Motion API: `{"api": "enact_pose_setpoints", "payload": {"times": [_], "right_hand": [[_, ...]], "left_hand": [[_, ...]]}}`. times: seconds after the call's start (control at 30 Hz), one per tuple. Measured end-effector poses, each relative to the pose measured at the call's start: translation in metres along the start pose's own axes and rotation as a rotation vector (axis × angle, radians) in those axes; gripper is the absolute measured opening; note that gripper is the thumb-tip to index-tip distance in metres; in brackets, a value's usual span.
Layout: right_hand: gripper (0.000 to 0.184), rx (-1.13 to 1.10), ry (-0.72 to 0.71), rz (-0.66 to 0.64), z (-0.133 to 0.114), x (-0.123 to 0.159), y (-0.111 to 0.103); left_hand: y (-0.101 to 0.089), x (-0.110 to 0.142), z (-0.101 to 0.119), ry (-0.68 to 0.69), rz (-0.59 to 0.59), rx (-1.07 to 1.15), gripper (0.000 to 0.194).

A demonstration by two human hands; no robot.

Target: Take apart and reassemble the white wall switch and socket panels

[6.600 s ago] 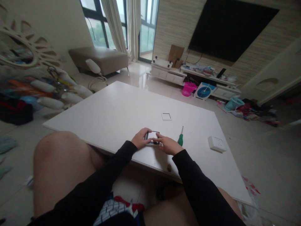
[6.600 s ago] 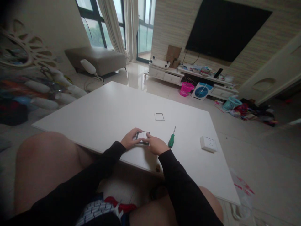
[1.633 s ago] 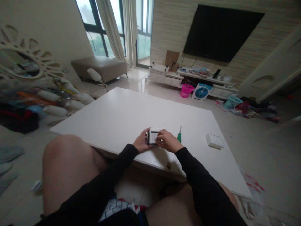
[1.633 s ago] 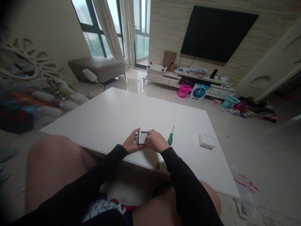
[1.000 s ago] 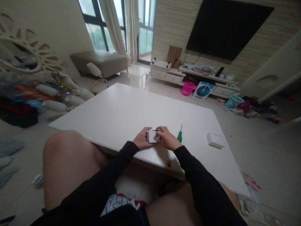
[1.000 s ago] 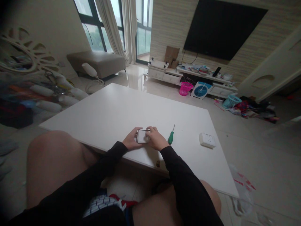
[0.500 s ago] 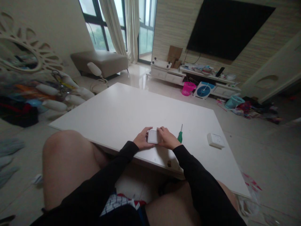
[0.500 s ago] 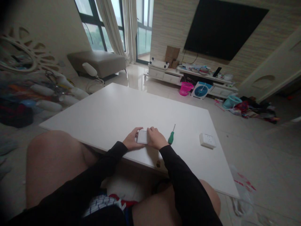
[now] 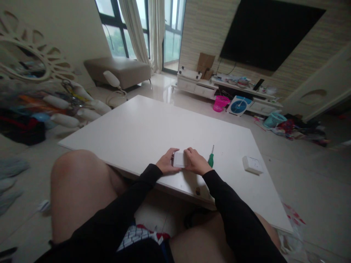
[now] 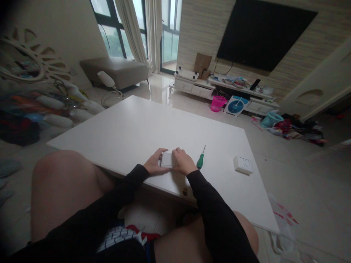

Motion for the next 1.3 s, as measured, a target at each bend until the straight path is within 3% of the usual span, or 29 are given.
{"api": "enact_pose_setpoints", "payload": {"times": [1.3], "right_hand": [[0.068, -0.087, 0.006, -0.013, 0.0091, -0.0037, 0.0059]], "left_hand": [[-0.0001, -0.0008, -0.0001, -0.028, -0.003, 0.000, 0.092]]}}
Point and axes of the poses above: each hand's wrist, its own x-axis away from the middle knuckle, its own y-axis out of the palm, z = x × y, the point moved 1 cm from there along -x, towards the middle knuckle, and after that the axes turned 12 degrees about z, right-handed, at the moved point
